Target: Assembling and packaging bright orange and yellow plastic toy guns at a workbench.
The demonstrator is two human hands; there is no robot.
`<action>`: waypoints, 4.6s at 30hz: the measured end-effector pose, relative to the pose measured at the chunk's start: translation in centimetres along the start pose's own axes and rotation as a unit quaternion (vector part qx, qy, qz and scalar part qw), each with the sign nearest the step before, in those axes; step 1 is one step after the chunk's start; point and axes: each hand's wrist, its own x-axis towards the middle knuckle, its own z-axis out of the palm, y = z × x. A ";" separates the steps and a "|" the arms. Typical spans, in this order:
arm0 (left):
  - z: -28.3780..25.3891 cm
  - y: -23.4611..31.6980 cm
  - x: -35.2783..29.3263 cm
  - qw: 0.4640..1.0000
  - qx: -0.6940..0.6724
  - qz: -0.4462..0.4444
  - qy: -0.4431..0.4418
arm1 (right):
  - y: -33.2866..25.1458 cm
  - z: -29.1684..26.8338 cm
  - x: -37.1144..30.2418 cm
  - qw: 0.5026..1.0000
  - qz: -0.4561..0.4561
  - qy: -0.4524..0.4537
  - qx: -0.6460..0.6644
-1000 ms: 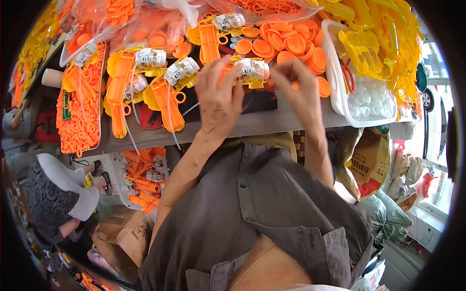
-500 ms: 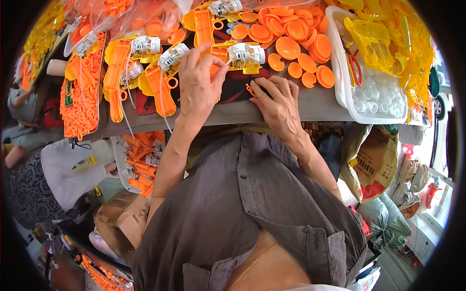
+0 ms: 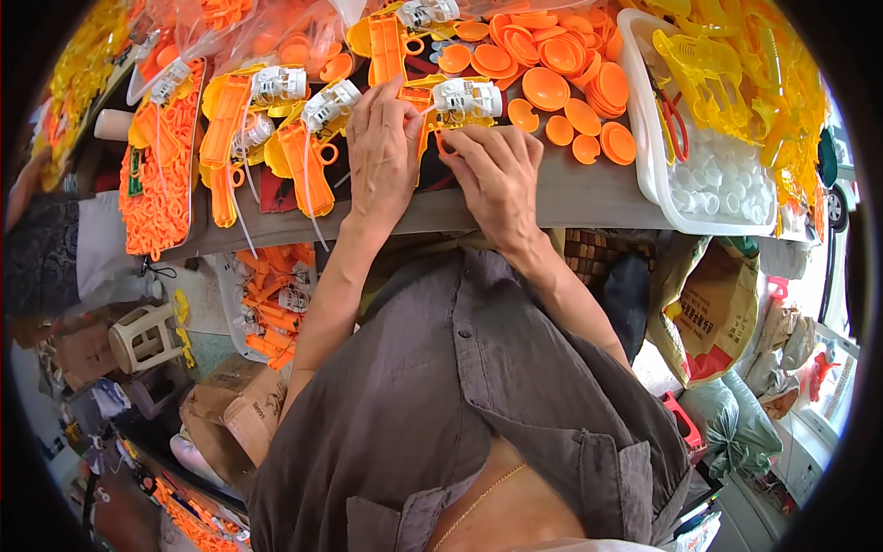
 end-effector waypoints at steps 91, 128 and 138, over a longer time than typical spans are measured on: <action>-0.7 -9.0 11.2 0.969 -0.003 0.077 -0.235 | 6.5 3.6 14.8 0.939 0.107 -0.314 0.096; 0.5 -9.5 17.9 0.849 0.162 0.482 -0.145 | 11.7 7.9 18.4 0.951 0.137 -0.279 0.007; 0.9 -9.6 19.1 0.749 0.213 0.619 -0.105 | 11.0 7.9 18.0 0.949 0.158 -0.273 -0.014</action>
